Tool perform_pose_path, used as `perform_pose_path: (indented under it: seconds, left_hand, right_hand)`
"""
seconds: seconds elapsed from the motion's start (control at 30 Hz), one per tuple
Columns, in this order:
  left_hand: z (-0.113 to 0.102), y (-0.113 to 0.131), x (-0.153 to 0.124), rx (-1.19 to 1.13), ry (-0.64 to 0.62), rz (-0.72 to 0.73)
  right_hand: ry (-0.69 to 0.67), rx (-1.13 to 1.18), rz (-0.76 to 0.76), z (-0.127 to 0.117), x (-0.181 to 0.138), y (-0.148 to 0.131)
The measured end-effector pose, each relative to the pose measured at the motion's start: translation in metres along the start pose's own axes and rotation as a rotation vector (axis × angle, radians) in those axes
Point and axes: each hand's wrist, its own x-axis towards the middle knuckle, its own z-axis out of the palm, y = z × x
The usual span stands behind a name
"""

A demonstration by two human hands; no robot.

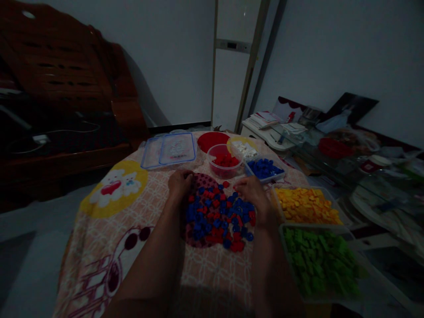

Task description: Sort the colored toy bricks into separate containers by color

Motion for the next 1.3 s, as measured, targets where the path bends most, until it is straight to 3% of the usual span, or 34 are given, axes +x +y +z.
perform_pose_path:
  seconds: [0.2, 0.47, 0.6, 0.87, 0.97, 1.3]
  left_hand:
    - [0.000, 0.000, 0.001, 0.009, -0.006, -0.015]
    - [0.002, -0.002, 0.001, -0.008, 0.012, 0.004]
    - [0.003, -0.003, 0.002, -0.005, 0.012, -0.002]
    - [0.000, 0.000, 0.001, 0.011, 0.011, -0.002]
    - [0.000, 0.000, 0.000, 0.009, 0.012, -0.007]
    - [-0.001, 0.002, -0.001, -0.010, -0.004, -0.030]
  right_hand:
    - [-0.130, -0.490, -0.105, 0.004, 0.002, 0.006]
    - [-0.097, -0.462, -0.092, 0.005, 0.004, 0.009]
    - [-0.042, -0.271, -0.077, 0.004, 0.003, 0.005]
    - [0.518, 0.642, -0.030, 0.001, 0.021, 0.015]
    - [0.614, 0.739, -0.029, -0.003, 0.027, 0.023]
    - [0.731, 0.841, 0.018, -0.002, 0.027, 0.022]
